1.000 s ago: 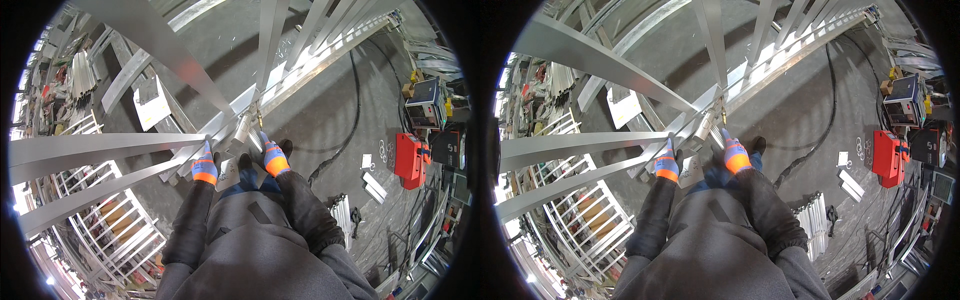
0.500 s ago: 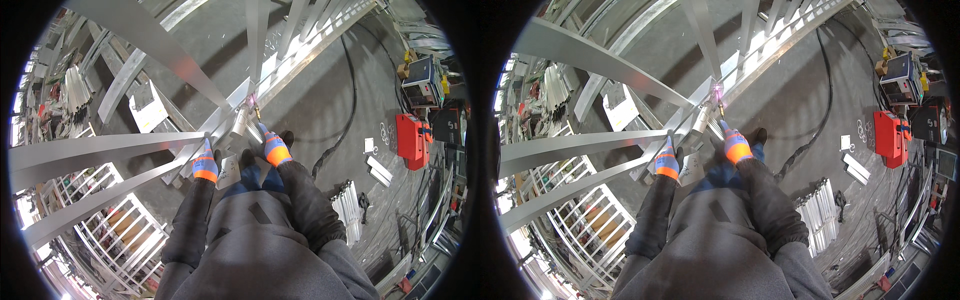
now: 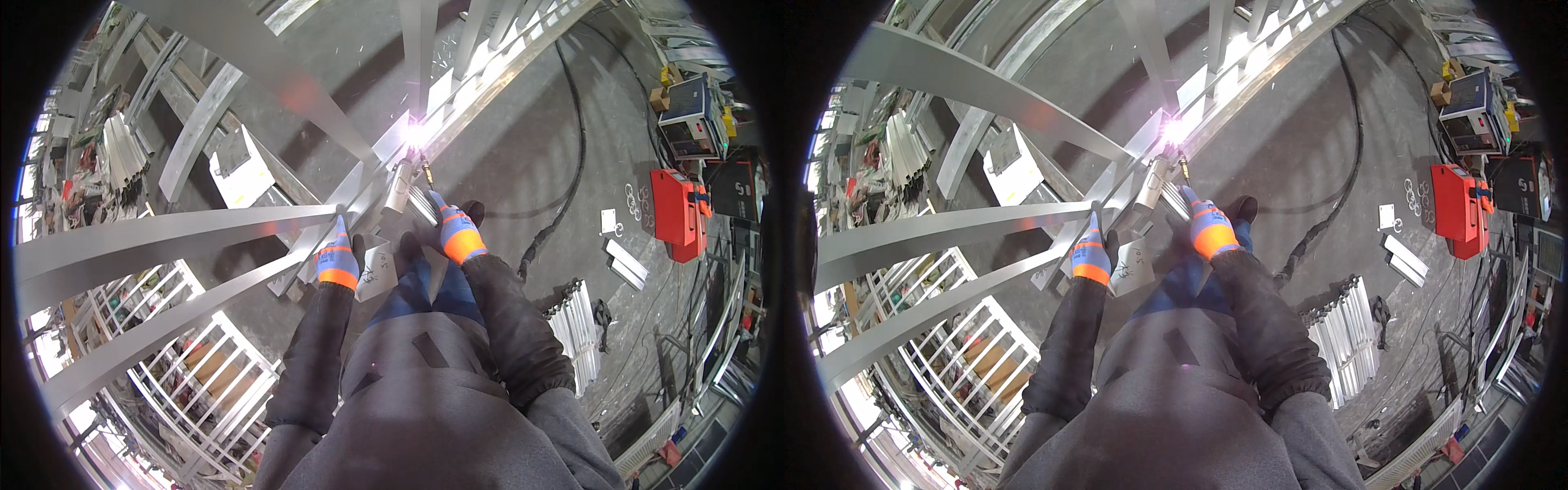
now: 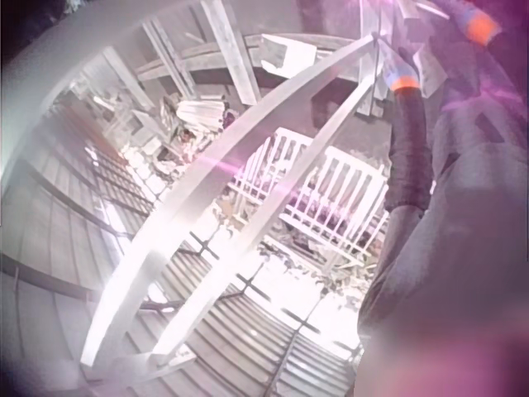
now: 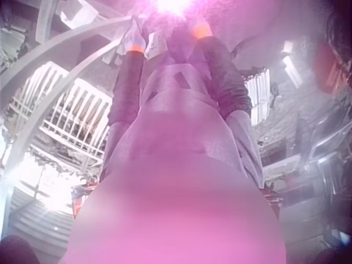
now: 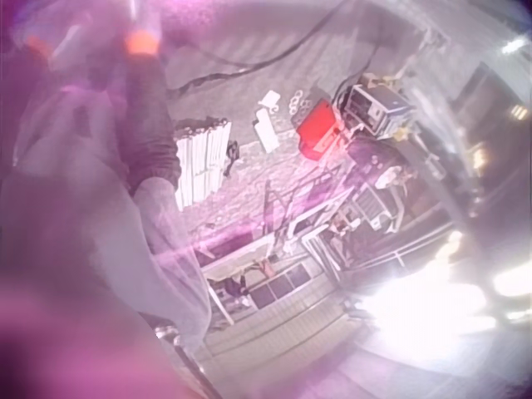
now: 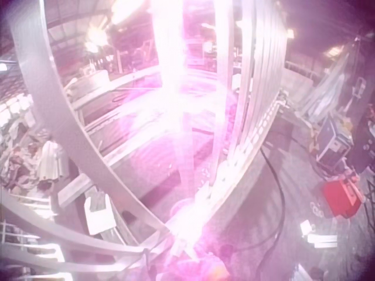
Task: The person welds joints on a large aluminum frame using a handheld welding torch. They move along the frame, aligning and welding multiple intersections while wearing gloves and protective clothing. The person briefly pauses to reposition the frame before continuing the welds.
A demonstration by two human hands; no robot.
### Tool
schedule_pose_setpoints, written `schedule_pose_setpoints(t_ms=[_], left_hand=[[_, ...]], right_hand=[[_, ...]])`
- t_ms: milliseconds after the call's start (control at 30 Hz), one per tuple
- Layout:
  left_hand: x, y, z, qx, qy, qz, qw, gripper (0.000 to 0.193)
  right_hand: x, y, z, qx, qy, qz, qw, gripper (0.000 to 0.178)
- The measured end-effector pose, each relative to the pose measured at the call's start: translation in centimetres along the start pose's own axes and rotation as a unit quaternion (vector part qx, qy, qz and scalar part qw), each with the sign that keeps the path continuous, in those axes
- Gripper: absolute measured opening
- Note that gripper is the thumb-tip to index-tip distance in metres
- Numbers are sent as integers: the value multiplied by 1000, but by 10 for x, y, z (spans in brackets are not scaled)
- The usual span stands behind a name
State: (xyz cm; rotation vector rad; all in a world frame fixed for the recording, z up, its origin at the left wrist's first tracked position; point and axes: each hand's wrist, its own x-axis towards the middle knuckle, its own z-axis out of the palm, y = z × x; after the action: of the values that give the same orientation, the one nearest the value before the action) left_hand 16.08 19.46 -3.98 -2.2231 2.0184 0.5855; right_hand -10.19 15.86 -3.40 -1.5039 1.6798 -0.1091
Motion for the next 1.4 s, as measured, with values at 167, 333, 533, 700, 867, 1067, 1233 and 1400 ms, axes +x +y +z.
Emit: schedule_pose_setpoints(t_ms=[167, 333, 533, 700, 867, 1067, 1233, 1400], left_hand=[[1, -1, 2, 1, 11, -3, 1000, 81], [1, -1, 2, -4, 8, -19, 1000, 80], [-38, -9, 16, -26, 6, -73, 997, 72], [-97, -21, 58, -48, -40, -156, 986, 67], [-157, -30, 87, -101, -22, -216, 971, 55], [-220, -50, 92, -271, 70, -258, 925, 31], [-245, -112, 123, -218, 168, -261, 925, 22], [-218, -232, 203, -213, 290, -458, 813, 14]], right_hand=[[-2, 8, 4, 14, 9, 4, 1000, 71], [-3, 29, 15, 7, 17, -21, 1000, 75], [-46, 55, 35, 55, 25, -81, 995, 76], [-79, 57, 59, 16, -43, -98, 994, 74], [-70, 31, 75, -43, -105, -97, 989, 71], [-52, 7, 82, -10, -65, -115, 991, 70], [-50, 2, 91, 14, -29, -122, 992, 68], [-64, -6, 99, 59, -12, -132, 989, 67]])
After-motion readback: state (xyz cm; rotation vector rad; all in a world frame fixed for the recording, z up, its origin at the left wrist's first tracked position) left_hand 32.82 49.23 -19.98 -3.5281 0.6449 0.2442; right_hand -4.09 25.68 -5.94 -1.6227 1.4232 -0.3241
